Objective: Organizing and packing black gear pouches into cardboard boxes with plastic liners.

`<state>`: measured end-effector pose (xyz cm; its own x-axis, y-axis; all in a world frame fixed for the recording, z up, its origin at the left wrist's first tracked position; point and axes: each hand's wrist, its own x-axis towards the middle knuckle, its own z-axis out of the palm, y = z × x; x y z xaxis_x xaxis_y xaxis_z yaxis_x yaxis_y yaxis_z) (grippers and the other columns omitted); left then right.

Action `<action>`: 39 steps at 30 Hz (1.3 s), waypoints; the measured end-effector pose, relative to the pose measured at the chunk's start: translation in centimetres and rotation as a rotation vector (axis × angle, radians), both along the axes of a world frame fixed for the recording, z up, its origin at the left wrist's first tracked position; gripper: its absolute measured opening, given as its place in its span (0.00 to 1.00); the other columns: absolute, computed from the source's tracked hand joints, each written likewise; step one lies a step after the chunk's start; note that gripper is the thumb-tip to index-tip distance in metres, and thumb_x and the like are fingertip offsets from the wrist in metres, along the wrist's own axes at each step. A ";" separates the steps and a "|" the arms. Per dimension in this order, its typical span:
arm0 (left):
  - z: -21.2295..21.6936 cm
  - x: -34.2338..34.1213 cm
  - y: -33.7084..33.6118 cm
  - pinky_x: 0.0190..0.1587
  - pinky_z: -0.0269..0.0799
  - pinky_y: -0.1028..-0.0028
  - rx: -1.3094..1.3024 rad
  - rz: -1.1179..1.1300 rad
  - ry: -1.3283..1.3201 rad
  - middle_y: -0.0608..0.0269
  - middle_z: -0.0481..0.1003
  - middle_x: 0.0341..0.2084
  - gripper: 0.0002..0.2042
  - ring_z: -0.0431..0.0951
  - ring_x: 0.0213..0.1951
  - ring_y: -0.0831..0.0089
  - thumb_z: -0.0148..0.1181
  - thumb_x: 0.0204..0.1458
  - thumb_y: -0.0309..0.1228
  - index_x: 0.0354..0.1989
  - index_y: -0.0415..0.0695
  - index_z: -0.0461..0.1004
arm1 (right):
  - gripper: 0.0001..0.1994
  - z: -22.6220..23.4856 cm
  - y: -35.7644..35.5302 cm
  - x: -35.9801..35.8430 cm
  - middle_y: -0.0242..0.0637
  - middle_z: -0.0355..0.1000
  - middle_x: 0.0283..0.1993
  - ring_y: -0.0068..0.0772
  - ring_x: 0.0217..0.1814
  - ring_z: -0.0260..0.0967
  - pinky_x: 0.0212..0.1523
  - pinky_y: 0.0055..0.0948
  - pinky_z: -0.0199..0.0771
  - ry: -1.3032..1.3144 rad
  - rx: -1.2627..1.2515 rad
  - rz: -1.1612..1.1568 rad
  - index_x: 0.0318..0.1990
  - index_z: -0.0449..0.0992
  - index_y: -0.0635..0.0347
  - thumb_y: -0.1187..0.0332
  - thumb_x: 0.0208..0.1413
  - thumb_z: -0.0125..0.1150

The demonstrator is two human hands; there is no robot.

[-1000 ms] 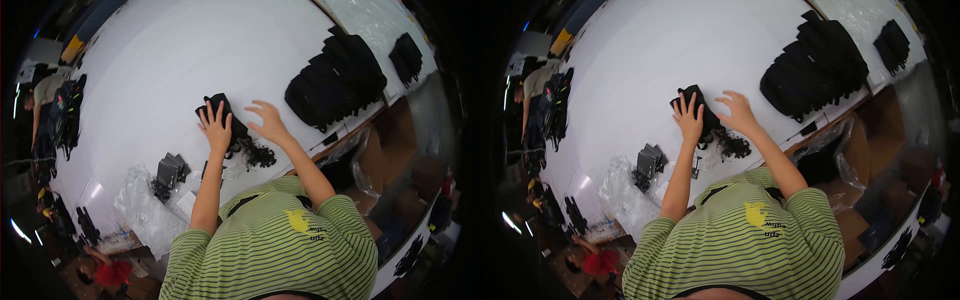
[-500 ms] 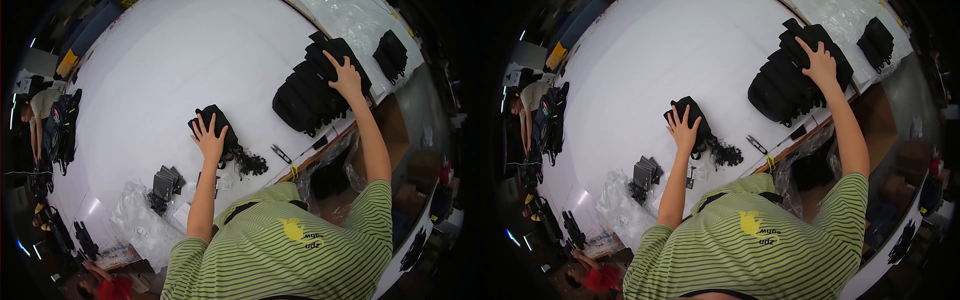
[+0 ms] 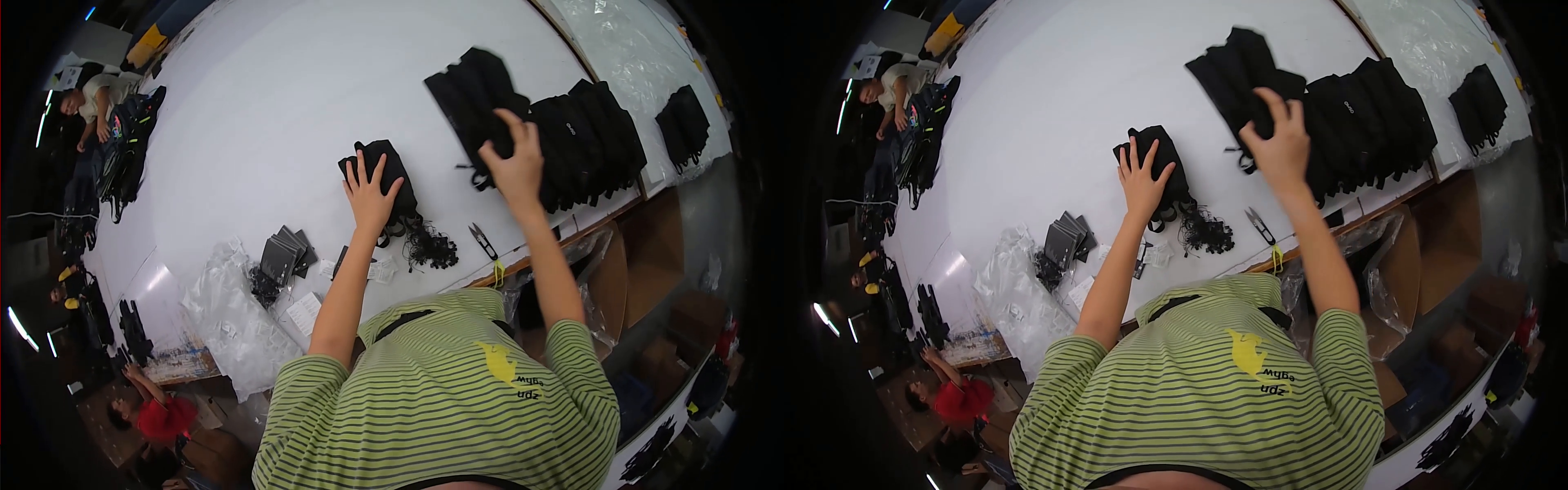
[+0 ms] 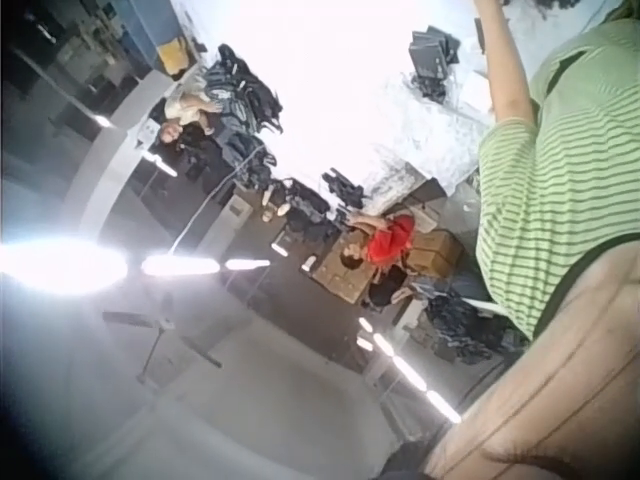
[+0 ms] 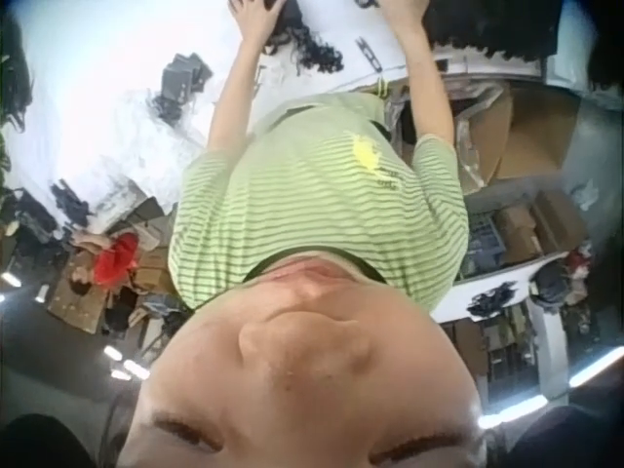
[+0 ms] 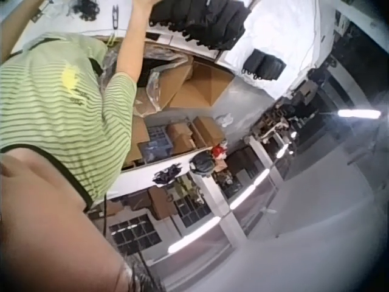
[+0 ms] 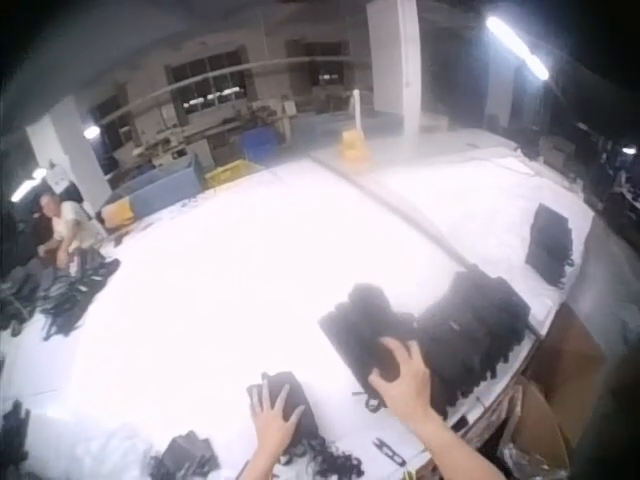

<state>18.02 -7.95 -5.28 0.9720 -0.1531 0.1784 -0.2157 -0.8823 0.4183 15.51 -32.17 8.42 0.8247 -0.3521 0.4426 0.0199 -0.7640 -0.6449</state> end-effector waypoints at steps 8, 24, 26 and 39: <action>0.1 -0.2 0.6 0.62 0.43 0.48 -0.004 -0.012 -0.034 0.59 0.47 0.66 0.28 0.45 0.65 0.49 0.57 0.48 0.50 0.59 0.62 0.64 | 0.30 -12.0 6.1 -0.8 0.46 0.57 0.55 0.55 0.55 0.58 0.54 0.44 0.60 0.356 -0.207 -0.087 0.57 0.64 0.43 0.64 0.42 0.62; 0.6 -0.6 1.5 0.62 0.45 0.51 -0.055 -0.010 -0.001 0.58 0.49 0.65 0.27 0.46 0.64 0.48 0.59 0.48 0.48 0.58 0.60 0.65 | 0.26 -14.1 7.6 1.9 0.47 0.71 0.43 0.47 0.44 0.68 0.47 0.41 0.67 0.217 0.331 0.072 0.56 0.65 0.52 0.74 0.46 0.59; 0.5 -0.7 2.1 0.62 0.45 0.51 -0.052 -0.001 -0.009 0.58 0.49 0.65 0.27 0.45 0.64 0.48 0.59 0.48 0.48 0.58 0.60 0.65 | 0.23 -13.5 6.6 2.7 0.44 0.74 0.36 0.37 0.35 0.72 0.39 0.29 0.70 0.138 0.569 0.020 0.56 0.68 0.52 0.78 0.51 0.53; 1.6 -0.8 0.3 0.55 0.32 0.30 0.005 -0.194 0.026 0.72 0.50 0.66 0.22 0.39 0.66 0.47 0.53 0.52 0.47 0.58 0.68 0.64 | 0.19 -16.8 9.0 2.4 0.43 0.64 0.45 0.44 0.53 0.59 0.50 0.37 0.62 0.658 -0.080 0.408 0.47 0.76 0.48 0.76 0.45 0.54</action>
<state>17.22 -7.69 -3.72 0.9285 -0.3387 0.1521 -0.3709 -0.8275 0.4215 17.89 -23.16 -8.35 0.9840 0.0486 -0.1717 -0.0578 -0.8234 -0.5645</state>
